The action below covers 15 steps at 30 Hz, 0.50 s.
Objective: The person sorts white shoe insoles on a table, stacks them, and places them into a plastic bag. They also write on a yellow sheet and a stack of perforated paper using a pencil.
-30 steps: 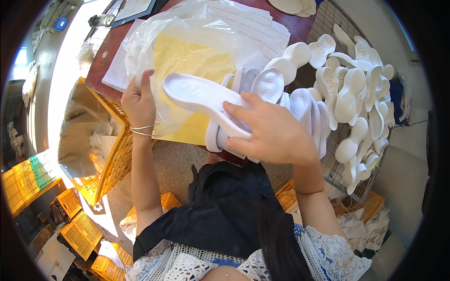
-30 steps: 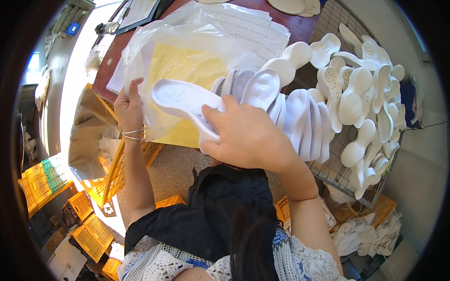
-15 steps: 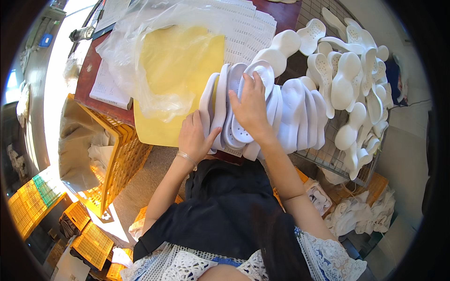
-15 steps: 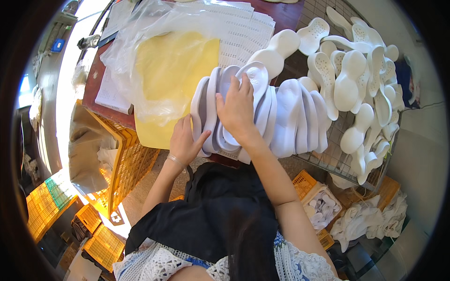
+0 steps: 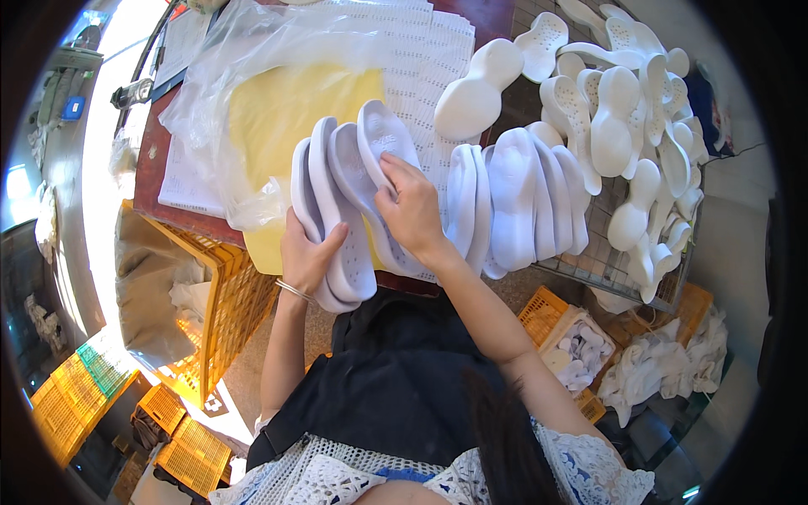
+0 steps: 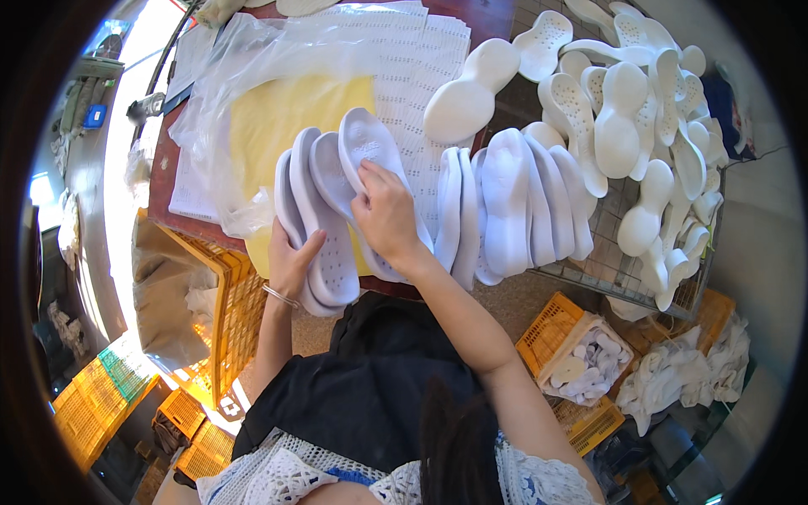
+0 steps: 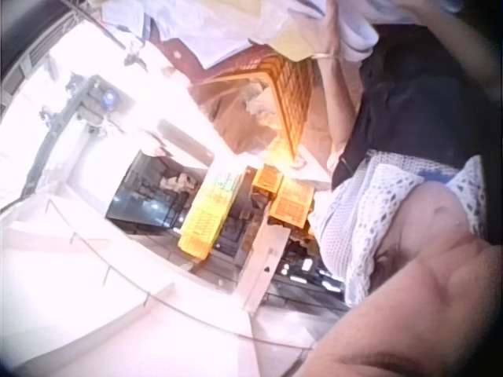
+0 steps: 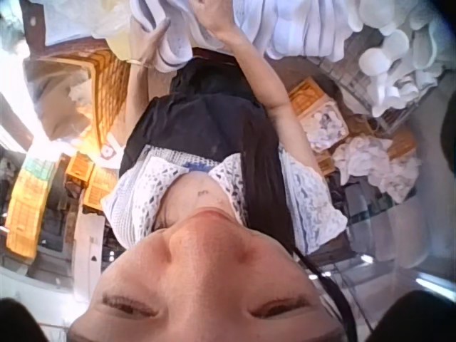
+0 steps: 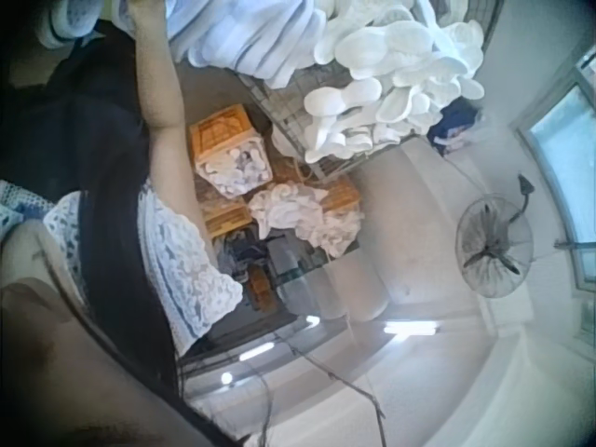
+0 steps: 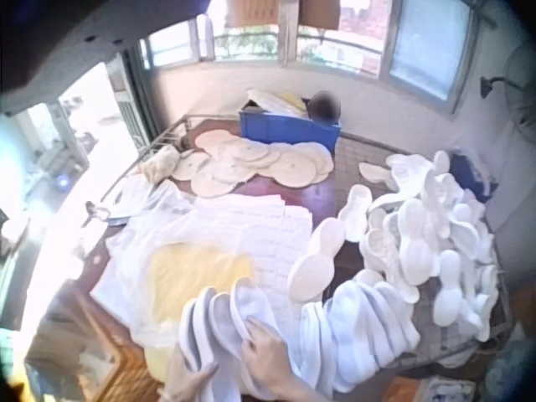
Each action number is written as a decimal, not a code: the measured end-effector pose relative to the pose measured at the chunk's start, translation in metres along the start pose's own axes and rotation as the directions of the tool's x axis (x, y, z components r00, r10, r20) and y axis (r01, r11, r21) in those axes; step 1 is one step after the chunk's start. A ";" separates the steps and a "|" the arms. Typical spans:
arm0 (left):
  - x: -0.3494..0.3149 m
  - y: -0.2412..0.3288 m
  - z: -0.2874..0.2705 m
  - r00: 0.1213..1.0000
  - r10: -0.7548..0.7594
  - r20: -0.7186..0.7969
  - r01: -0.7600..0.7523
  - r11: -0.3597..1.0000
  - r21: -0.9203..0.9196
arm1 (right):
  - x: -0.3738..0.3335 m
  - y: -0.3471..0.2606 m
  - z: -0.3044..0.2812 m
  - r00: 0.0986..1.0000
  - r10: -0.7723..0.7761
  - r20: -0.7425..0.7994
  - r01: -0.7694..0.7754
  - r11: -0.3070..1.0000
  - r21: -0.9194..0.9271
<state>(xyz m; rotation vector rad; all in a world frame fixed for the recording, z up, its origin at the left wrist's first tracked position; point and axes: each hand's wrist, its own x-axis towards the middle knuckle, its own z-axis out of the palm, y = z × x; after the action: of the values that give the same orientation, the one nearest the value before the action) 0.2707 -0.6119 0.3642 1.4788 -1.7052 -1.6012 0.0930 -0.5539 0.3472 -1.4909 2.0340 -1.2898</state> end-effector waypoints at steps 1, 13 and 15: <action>0.000 -0.006 -0.005 0.999 -0.009 -0.041 0.012 0.997 0.079 | 0.004 -0.002 0.000 0.987 0.161 0.013 -0.162 0.986 0.029; -0.014 -0.031 0.046 0.972 0.235 -0.021 -0.230 0.963 0.143 | 0.043 -0.036 0.021 0.863 0.499 0.071 -0.373 0.727 -0.577; -0.012 -0.023 0.042 0.957 0.287 0.046 -0.291 0.938 0.189 | 0.057 -0.025 0.035 0.764 0.638 0.095 -0.446 0.630 -0.636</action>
<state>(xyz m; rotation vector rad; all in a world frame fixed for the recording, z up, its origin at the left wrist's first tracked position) 0.2505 -0.5762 0.3365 1.2264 -2.0301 -1.3291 0.1083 -0.6216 0.3620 -1.0011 2.4829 -0.1526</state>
